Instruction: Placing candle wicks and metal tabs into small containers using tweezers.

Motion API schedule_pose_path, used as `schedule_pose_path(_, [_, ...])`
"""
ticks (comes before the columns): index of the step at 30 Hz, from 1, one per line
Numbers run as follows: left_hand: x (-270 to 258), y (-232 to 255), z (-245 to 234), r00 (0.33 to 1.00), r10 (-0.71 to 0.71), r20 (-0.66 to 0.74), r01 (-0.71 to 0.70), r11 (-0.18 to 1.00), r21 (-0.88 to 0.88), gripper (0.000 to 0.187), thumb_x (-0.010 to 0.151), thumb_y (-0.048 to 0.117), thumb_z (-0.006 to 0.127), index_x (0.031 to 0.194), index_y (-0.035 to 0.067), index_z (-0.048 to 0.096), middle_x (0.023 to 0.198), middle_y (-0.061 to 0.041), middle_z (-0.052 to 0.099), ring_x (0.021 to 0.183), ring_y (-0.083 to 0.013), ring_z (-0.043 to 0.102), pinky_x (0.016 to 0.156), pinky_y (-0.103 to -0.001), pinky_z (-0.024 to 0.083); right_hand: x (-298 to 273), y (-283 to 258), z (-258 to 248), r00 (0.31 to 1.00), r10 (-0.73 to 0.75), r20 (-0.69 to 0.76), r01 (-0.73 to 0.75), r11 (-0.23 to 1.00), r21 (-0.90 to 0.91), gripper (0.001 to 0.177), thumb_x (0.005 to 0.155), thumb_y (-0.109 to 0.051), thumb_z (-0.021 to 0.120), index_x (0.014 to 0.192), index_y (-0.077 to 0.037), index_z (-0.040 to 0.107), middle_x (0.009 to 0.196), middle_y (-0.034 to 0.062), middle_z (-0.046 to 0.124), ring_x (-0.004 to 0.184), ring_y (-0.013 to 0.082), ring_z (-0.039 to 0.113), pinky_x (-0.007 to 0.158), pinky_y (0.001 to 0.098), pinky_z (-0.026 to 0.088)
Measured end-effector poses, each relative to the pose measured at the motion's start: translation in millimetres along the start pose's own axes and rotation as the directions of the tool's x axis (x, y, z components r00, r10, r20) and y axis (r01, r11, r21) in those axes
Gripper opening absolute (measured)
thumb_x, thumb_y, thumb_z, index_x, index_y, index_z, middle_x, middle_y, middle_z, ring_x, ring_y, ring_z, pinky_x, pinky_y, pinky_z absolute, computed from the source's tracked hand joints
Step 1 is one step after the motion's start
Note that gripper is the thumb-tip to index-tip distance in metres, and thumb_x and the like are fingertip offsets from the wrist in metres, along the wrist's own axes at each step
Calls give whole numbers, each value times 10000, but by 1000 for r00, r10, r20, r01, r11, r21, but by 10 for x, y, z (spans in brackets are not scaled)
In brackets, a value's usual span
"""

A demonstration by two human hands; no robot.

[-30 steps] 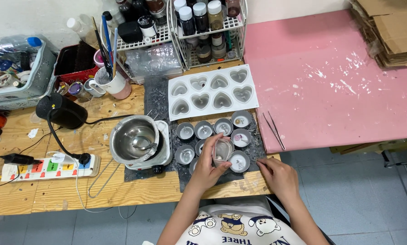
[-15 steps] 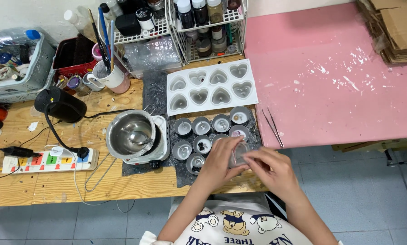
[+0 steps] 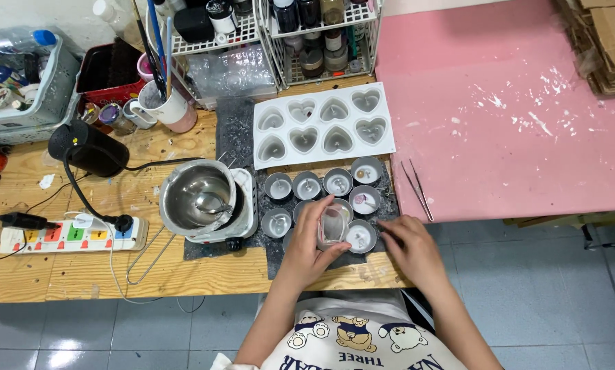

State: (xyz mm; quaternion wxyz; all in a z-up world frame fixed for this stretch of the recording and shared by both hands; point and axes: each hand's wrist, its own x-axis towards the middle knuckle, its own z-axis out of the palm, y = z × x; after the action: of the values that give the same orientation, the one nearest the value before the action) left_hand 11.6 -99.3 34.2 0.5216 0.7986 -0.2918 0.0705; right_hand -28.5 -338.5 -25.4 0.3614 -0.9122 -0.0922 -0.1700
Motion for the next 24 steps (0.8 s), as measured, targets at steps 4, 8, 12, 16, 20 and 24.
schedule_pose_path(4, [1,23,1,1000,-5,8,5,1000,2,830,887,356,819,1535,31,414,1349,-150,584,1209,-286,623,1046,-402,501,107,-250,-24,989,131,69,-116,975,-187,311,814,-157,763,1124,-156,791,905,15,662,879,205,635,686,373,536])
schedule_pose_path(8, [-12,1,-12,1000,-22,2,22,999,49,843,864,371,829,1526,40,426,1357,-159,583,1207,-306,618,1035,-415,500,122,-218,25,990,130,61,-112,965,-238,177,818,-191,775,992,-162,785,889,-2,657,874,203,645,683,376,542])
schedule_pose_path(12, [-13,-40,-5,1000,19,-13,-17,992,122,849,874,381,831,1538,53,415,1369,-161,585,1213,-318,607,1044,-421,503,144,-163,0,996,55,-71,-63,991,-120,133,860,-156,785,984,-117,757,915,20,690,797,183,672,671,331,539])
schedule_pose_path(16, [41,-8,51,996,87,8,-87,979,183,893,828,382,842,1537,54,409,1354,-175,582,1194,-329,602,1041,-457,485,232,-369,-263,978,136,-157,-91,959,267,173,868,-59,779,1036,-74,743,897,37,672,702,136,609,615,272,486])
schedule_pose_path(20, [88,53,69,996,61,70,-70,987,142,900,818,350,856,1544,72,402,1294,-165,574,1176,-351,586,1020,-469,491,447,-805,-417,994,10,-108,33,921,387,271,801,-28,796,1069,-43,755,906,47,667,699,113,578,578,242,452])
schedule_pose_path(24, [105,44,42,996,74,59,-84,977,196,937,819,267,857,1586,53,363,1343,-177,528,1210,-379,547,1055,-486,459,563,-940,-370,992,124,27,-124,903,412,556,700,-87,876,1218,-25,684,1004,36,675,779,111,621,664,239,541])
